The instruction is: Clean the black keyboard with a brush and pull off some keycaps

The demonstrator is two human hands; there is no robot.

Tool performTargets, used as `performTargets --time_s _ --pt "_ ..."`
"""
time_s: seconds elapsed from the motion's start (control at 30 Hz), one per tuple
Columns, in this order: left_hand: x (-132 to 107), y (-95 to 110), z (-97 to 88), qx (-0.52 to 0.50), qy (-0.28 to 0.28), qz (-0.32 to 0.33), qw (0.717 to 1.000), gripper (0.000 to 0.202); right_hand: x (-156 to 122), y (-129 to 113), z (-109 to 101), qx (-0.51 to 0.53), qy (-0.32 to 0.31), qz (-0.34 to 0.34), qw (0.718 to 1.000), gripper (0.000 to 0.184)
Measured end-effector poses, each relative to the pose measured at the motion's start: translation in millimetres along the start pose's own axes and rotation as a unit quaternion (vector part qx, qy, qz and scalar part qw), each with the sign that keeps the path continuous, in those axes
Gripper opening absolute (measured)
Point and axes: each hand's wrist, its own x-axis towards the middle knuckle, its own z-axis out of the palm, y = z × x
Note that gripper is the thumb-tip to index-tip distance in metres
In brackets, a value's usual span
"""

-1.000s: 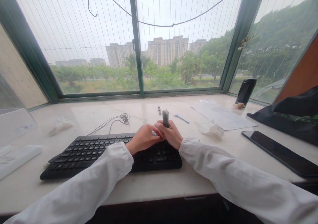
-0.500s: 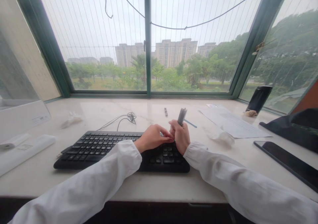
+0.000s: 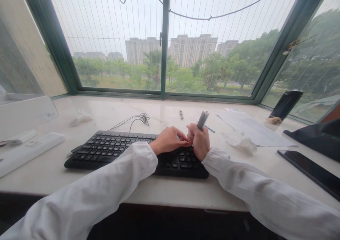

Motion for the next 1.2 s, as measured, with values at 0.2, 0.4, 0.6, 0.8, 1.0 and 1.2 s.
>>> performTargets --time_s 0.2,0.4,0.6,0.8,1.0,1.2 --pt "0 -1 -0.5 0.003 0.000 0.008 1.000 0.031 -1 0 -1 0.001 -0.004 -0.001 1.000 0.038" --pt "0 0 -0.3 -0.001 -0.002 0.002 1.000 0.030 -3 -4 0 -0.030 -0.016 -0.018 0.999 0.038" --pt "2 -4 0.7 -0.011 -0.013 0.026 1.000 0.030 -8 -11 3 -0.085 -0.060 -0.036 0.994 0.034" --pt "1 -3 0.1 -0.009 -0.016 0.013 1.000 0.035 -7 -6 2 -0.094 -0.037 -0.041 0.994 0.035" --pt "1 -2 -0.1 -0.020 -0.013 0.015 1.000 0.032 -7 -6 0 -0.119 -0.037 -0.062 0.990 0.036" --pt "1 -4 0.2 0.001 -0.010 0.025 1.000 0.028 -26 -11 -4 -0.241 -0.137 -0.201 0.939 0.041"
